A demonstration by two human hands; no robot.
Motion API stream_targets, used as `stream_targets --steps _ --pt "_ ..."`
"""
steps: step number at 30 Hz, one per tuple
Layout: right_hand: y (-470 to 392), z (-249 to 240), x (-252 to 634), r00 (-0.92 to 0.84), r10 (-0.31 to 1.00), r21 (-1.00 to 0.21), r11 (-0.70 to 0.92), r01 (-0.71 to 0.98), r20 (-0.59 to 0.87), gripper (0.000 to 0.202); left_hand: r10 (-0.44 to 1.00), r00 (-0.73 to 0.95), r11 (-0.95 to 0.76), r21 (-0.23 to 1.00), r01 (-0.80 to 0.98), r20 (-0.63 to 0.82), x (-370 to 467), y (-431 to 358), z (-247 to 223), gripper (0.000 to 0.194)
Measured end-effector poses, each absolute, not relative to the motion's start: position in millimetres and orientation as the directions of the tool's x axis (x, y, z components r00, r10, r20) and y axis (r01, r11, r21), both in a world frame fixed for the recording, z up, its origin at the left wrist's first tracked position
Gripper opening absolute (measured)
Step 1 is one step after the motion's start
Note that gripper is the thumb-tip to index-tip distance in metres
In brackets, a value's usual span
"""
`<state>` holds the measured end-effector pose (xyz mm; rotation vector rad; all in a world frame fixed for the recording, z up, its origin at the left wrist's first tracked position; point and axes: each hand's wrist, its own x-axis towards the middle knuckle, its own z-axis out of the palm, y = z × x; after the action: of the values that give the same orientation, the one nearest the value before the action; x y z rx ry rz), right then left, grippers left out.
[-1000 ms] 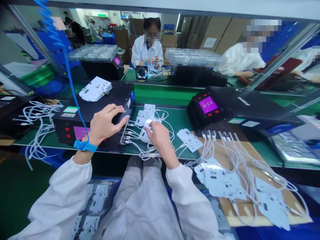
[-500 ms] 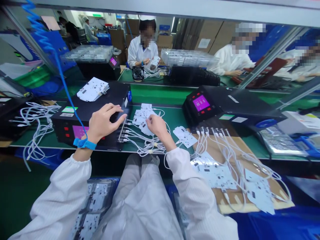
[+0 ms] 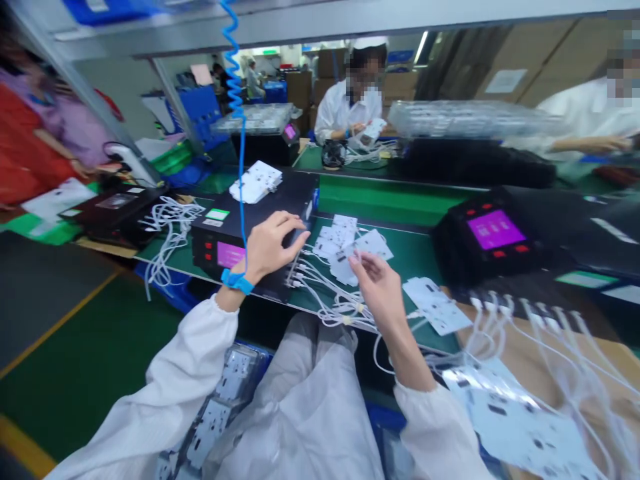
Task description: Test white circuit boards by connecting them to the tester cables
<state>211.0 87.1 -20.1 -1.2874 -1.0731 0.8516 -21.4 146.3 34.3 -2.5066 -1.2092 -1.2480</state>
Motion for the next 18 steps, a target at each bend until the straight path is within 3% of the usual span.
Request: stream_targets --steps 4,8,13,18 --pt "69 -25 208 0.25 0.962 -0.994 0.104 0.022 0.107 0.06 0.554 0.356 -0.79 0.339 0.512 0.753 0 119 17 0.019" --pt "65 -32 207 0.216 0.971 -0.994 0.107 -0.017 0.101 0.059 0.584 0.443 -0.812 0.47 0.348 0.68 31 85 -2 0.021" --pt "63 -30 204 0.27 0.959 -0.988 0.118 -0.103 0.086 0.058 0.816 0.359 -0.552 0.795 0.253 0.453 50 66 -8 0.047" --pt "52 -26 201 0.298 0.944 -0.981 0.172 -0.092 0.138 0.054 0.923 0.301 -0.298 0.941 0.158 0.241 48 68 -7 0.054"
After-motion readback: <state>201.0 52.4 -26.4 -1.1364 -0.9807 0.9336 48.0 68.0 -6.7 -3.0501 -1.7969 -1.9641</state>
